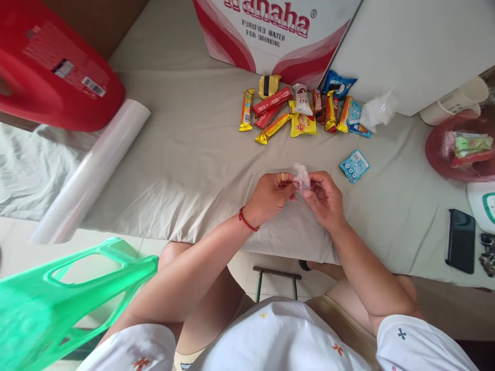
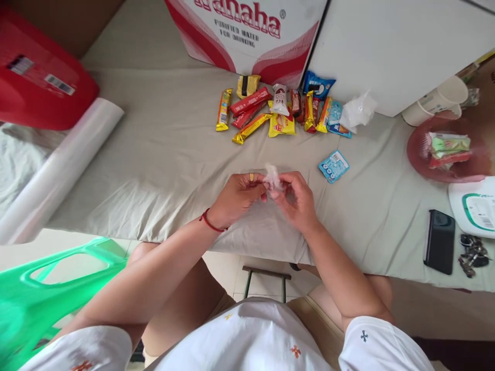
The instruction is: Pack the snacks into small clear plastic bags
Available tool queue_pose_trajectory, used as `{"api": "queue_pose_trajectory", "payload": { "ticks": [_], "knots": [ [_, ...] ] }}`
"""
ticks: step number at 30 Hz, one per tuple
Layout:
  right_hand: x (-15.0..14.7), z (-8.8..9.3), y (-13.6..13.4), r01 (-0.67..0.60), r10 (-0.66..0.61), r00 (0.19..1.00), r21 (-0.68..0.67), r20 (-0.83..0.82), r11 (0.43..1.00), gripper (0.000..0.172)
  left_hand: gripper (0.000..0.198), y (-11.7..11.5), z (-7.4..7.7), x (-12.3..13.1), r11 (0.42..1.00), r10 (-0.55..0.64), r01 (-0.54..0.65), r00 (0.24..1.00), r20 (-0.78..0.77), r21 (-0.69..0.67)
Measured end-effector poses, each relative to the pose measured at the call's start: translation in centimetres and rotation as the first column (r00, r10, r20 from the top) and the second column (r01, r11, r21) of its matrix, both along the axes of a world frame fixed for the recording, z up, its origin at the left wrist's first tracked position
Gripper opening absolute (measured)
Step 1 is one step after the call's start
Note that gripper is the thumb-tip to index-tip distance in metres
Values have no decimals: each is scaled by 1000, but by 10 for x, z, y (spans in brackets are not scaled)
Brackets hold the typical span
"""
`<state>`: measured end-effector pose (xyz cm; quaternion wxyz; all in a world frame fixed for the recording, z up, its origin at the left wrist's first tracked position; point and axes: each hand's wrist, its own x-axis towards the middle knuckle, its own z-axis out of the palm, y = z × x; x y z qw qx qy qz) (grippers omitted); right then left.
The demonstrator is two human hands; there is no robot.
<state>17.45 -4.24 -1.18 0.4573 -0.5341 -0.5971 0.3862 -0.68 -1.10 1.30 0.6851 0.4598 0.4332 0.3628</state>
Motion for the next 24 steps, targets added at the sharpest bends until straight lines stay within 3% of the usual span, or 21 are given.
{"api": "queue_pose_trajectory", "payload": {
  "ticks": [3,8,12,16,18,21,24],
  "knots": [
    [0,-1,2,31,-42,991,-89,-128,996,29,9,-3,-1,3,999,-23,23,1000,-9,26],
    [11,8,10,127,-235,883,-274,-407,953,41,11,6,1,1,976,201,-201,980,-11,-79],
    [18,16,15,118,-280,827,-337,-486,934,50,13,13,7,-1,937,289,-260,953,95,-234],
    [18,17,15,74,-244,850,-353,-467,933,52,21,15,6,-3,925,275,-221,950,145,-310],
    [18,15,15,69,-239,859,-359,-454,931,52,23,13,6,-4,933,318,-298,945,77,-203],
    [19,14,15,83,-247,861,-356,-445,931,52,27,7,10,-6,899,404,-380,911,-82,216],
    [18,13,14,66,-220,878,-349,-424,935,50,54,-3,14,-4,855,284,-128,926,-249,502]
  ]
}}
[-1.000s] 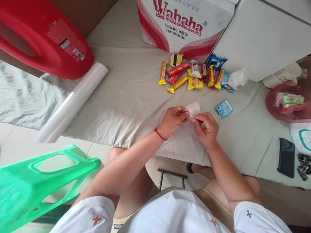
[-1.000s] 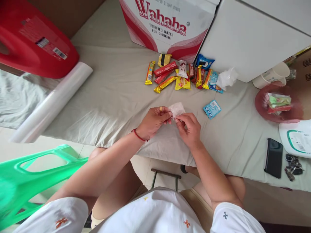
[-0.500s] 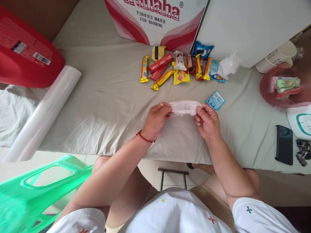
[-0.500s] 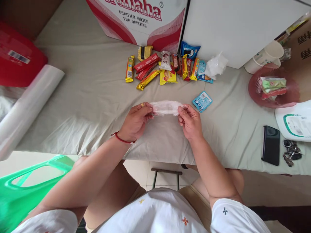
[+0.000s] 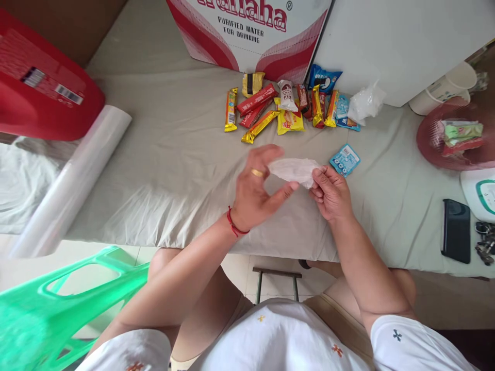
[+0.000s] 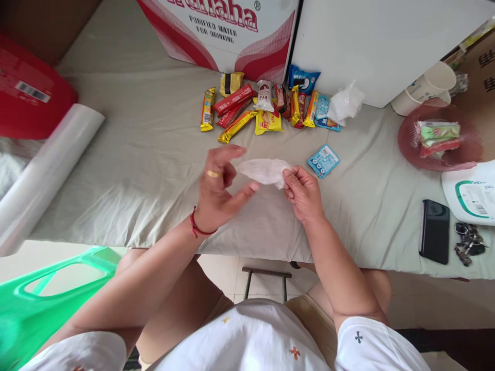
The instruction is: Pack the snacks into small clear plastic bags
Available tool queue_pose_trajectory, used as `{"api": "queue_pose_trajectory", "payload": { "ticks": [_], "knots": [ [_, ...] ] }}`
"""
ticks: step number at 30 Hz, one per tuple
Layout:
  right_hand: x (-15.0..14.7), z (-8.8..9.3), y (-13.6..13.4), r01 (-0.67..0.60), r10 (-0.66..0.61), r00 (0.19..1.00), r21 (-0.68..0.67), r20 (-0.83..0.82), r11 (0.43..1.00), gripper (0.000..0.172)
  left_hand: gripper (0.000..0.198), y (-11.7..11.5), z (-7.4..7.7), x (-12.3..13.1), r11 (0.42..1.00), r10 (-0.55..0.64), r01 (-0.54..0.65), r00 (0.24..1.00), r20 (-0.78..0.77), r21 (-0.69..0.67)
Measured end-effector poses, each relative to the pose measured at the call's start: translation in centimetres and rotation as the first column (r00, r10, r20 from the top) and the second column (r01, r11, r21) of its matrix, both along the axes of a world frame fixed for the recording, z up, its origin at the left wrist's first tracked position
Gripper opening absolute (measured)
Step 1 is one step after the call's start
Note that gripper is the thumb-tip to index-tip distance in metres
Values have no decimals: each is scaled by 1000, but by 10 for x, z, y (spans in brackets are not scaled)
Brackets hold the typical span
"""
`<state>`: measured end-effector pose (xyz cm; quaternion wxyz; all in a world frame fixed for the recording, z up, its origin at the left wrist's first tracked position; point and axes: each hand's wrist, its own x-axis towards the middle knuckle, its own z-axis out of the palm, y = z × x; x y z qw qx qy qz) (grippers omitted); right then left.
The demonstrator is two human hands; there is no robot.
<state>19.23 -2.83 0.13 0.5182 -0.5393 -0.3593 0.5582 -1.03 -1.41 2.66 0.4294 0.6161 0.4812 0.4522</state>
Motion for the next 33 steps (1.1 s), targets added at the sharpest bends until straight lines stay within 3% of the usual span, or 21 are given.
{"api": "queue_pose_trajectory", "payload": {
  "ticks": [3,7,11,15,19,26,29,31,33],
  "knots": [
    [-2,0,-2,-33,33,999,-1,1,999,49,49,-7,-5,7,982,-181,187,973,-145,24],
    [-7,-1,-4,-77,75,997,83,28,994,48,19,-6,-14,14,987,-156,159,976,-154,5],
    [-10,-4,-4,-104,88,989,131,119,986,45,12,-3,-14,11,991,-123,121,992,-31,-64],
    [0,-4,3,47,-45,998,66,-37,997,37,3,4,-14,3,967,-118,165,967,228,-197],
    [14,1,7,135,-128,987,67,-98,989,39,7,12,-10,-3,961,-56,141,942,332,-239],
    [6,4,3,28,-13,985,86,-170,996,38,38,10,-8,0,929,-197,235,968,157,-284],
    [4,3,4,69,-59,987,65,-152,996,41,33,11,-13,-1,972,-92,109,992,91,-208],
    [4,3,3,105,-97,988,59,-122,993,42,24,12,-16,-3,999,41,-42,998,-37,-13],
    [4,4,1,81,-76,992,47,-104,996,42,19,11,-18,-3,956,168,-107,963,-212,275]
  ]
}}
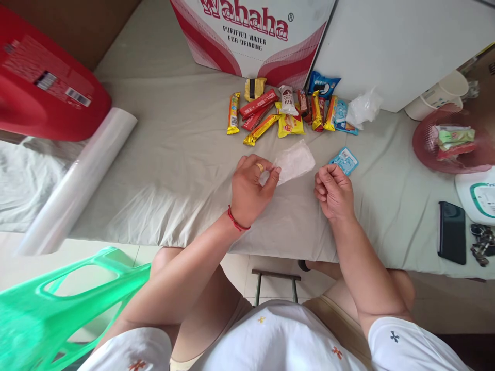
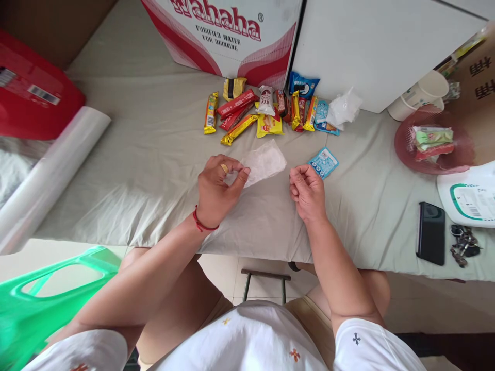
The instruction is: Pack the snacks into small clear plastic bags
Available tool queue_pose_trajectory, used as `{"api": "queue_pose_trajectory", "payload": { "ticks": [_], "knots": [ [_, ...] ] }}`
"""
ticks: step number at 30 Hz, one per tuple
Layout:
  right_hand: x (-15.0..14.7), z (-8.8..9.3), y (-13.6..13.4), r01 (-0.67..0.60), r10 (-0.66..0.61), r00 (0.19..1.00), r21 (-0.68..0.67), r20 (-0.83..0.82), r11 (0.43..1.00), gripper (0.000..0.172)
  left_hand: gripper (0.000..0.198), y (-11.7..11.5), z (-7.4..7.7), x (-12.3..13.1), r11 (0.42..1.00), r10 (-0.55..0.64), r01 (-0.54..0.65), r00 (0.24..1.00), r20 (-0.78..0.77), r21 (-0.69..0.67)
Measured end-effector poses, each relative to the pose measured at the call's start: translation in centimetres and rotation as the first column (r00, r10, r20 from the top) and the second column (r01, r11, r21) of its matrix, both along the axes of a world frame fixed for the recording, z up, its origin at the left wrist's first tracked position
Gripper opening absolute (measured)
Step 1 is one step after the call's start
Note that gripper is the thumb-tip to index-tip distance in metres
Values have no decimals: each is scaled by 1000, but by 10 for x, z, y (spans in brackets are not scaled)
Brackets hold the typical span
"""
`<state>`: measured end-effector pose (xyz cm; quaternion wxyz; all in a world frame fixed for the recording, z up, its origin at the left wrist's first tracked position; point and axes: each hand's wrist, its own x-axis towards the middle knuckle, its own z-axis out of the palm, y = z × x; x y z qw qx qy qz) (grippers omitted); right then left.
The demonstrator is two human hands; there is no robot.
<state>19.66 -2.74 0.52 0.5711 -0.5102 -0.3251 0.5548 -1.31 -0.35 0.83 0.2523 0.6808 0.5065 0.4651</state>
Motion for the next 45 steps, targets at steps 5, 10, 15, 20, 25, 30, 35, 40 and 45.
{"api": "queue_pose_trajectory", "payload": {
  "ticks": [5,10,15,20,25,30,35,40,45],
  "knots": [
    [-8,-3,-7,-228,227,974,29,25,973,61,21,-16,-14,14,897,-113,283,889,-443,339],
    [-9,-13,-5,-207,203,965,8,165,978,39,29,-26,-20,28,820,-370,521,799,-475,236],
    [-7,-15,-4,-135,128,970,20,205,991,34,25,-24,-7,25,884,-374,415,905,-204,216],
    [-7,-11,-3,-80,80,994,-8,79,997,35,24,-18,-7,23,999,-18,14,993,114,36],
    [-4,-7,-1,-55,56,998,9,-24,998,34,39,-9,-11,24,916,101,78,904,415,-394],
    [-3,-8,-1,-39,38,998,-11,-55,999,34,34,-2,2,17,776,147,312,756,638,-549],
    [-1,-7,1,-131,130,989,-17,-73,991,45,38,5,10,9,783,203,305,700,685,-543],
    [5,-15,4,-46,48,996,-23,70,999,46,31,3,-2,12,897,116,127,855,505,-423],
    [9,-22,4,8,-11,992,25,126,1000,41,42,-2,-4,9,998,63,-67,979,193,15]
  ]
}}
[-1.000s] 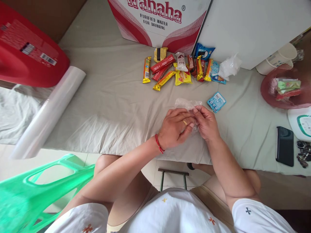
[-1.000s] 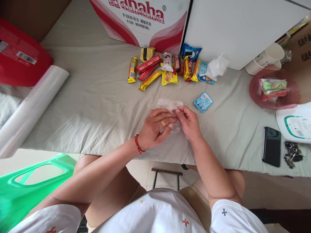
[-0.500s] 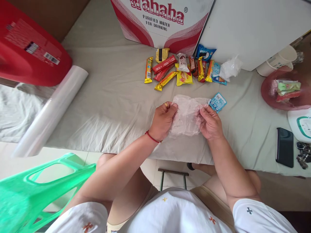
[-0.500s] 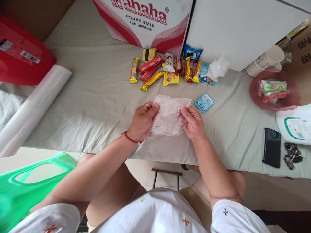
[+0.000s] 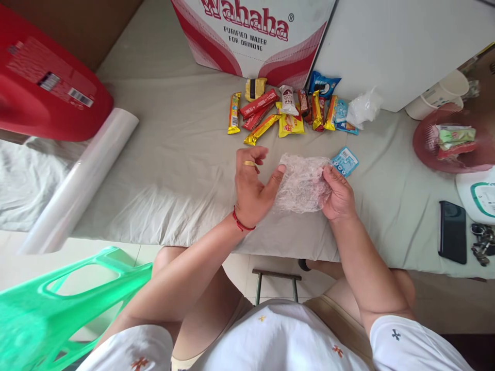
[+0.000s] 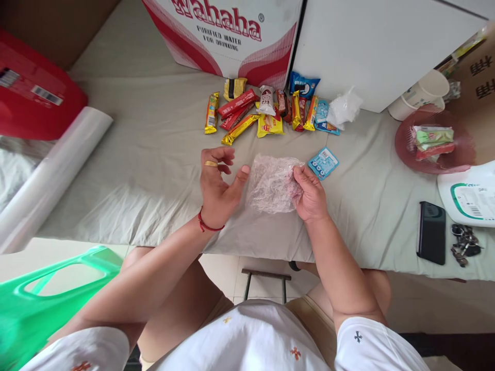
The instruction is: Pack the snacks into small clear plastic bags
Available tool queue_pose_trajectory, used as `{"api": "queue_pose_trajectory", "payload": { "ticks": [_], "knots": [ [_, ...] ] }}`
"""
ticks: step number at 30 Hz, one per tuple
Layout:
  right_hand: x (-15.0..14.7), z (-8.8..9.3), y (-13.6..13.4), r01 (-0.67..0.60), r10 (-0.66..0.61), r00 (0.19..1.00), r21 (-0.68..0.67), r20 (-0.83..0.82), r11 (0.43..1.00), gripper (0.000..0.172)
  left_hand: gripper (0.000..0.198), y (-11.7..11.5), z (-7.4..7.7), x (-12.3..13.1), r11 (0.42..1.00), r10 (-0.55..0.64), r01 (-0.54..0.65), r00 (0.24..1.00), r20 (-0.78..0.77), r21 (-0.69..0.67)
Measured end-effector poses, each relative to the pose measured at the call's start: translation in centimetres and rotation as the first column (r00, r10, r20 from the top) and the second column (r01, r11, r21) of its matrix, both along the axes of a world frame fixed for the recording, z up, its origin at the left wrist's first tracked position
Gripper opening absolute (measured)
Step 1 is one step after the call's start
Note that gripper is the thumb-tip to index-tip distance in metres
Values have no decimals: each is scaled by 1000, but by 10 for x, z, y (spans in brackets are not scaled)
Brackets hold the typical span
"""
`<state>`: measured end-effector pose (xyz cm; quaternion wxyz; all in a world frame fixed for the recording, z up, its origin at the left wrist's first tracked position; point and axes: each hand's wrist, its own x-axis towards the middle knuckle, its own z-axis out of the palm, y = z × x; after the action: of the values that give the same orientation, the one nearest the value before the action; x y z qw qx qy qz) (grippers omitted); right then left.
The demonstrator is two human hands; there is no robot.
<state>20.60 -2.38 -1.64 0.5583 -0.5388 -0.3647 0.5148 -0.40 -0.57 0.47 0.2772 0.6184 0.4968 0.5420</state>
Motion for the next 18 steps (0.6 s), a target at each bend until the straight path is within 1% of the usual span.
{"api": "queue_pose_trajectory", "payload": {
  "ticks": [1,2,4,5,7,8,10,11,13,15,17,18],
  "knots": [
    [-1,0,-1,-4,4,1000,9,7,1000,41,42,-2,1,1,997,-76,77,997,-34,31],
    [-2,1,-1,-8,8,1000,14,8,1000,41,44,-4,2,2,986,-161,162,985,-59,27],
    [-5,2,-3,-18,18,1000,13,-6,1000,40,49,-9,2,7,955,-296,293,952,-74,-49],
    [-7,4,-4,-26,26,999,7,-19,1000,39,47,-11,1,10,942,-329,323,943,-56,-95],
    [-10,7,-6,-40,40,998,-7,-45,999,39,34,-12,-2,15,926,-327,329,944,42,-182],
    [-10,10,-7,-51,50,997,-20,-57,998,39,30,-11,-2,16,921,-300,320,947,118,-222],
    [-11,14,-6,-65,61,995,-50,-80,997,41,29,-6,-2,15,912,-183,275,937,298,-303],
    [-10,16,-5,-64,58,994,-62,-90,996,42,29,-2,-1,13,903,-102,248,917,385,-350],
    [-10,19,-3,-43,36,994,-73,-99,996,45,29,5,2,8,873,59,211,849,524,-440],
    [-9,21,0,-2,-4,995,-61,-98,998,47,30,13,6,3,842,184,187,781,597,-505],
    [-8,23,2,27,-32,995,-54,-94,998,49,31,18,8,-3,834,257,152,744,617,-530],
    [-7,24,2,35,-40,995,-57,-89,998,49,32,20,10,-5,835,275,134,737,617,-533]
  ]
}}
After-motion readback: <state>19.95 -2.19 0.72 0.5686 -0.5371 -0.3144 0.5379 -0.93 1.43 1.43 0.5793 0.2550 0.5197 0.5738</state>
